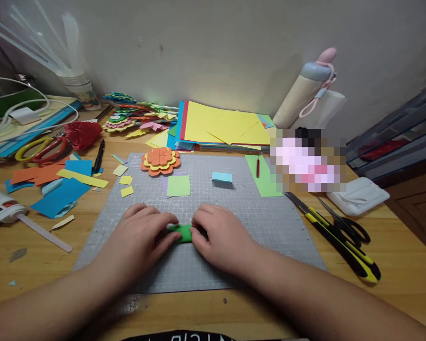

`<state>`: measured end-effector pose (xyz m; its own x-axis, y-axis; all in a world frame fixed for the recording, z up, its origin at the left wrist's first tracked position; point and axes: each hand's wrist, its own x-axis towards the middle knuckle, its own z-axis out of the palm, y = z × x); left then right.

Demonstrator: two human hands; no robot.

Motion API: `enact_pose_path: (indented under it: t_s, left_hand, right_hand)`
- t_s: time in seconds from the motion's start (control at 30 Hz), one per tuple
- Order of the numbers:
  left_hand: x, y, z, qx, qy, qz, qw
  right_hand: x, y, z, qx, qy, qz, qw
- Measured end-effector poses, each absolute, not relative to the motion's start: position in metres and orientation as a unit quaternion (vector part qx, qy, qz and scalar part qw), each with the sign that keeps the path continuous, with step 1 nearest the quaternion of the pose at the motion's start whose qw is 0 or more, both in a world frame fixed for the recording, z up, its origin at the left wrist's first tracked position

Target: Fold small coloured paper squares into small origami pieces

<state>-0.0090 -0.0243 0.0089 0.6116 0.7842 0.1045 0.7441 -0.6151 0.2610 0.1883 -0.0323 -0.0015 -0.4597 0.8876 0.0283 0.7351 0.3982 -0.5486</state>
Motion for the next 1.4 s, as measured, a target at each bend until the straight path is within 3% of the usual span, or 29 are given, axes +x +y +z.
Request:
enact_pose_path:
  t_s: [0.17, 0.43, 1.4]
  left_hand:
    - [-0.009, -0.035, 0.010, 0.951, 0.305, 0.050, 0.004]
    - [-0.007, -0.039, 0.010, 0.945, 0.321, -0.066, 0.005]
    - [-0.007, -0.035, 0.012, 0.940, 0.333, -0.066, 0.019]
  right_hand:
    - [0.186, -0.032, -0.002, -0.508, -0.815, 0.231, 0.156]
    - [0.186, -0.029, -0.003, -0.509, -0.816, 0.228, 0.150]
    - [0.182, -0.029, -0.001, -0.522, -0.812, 0.226, 0.128]
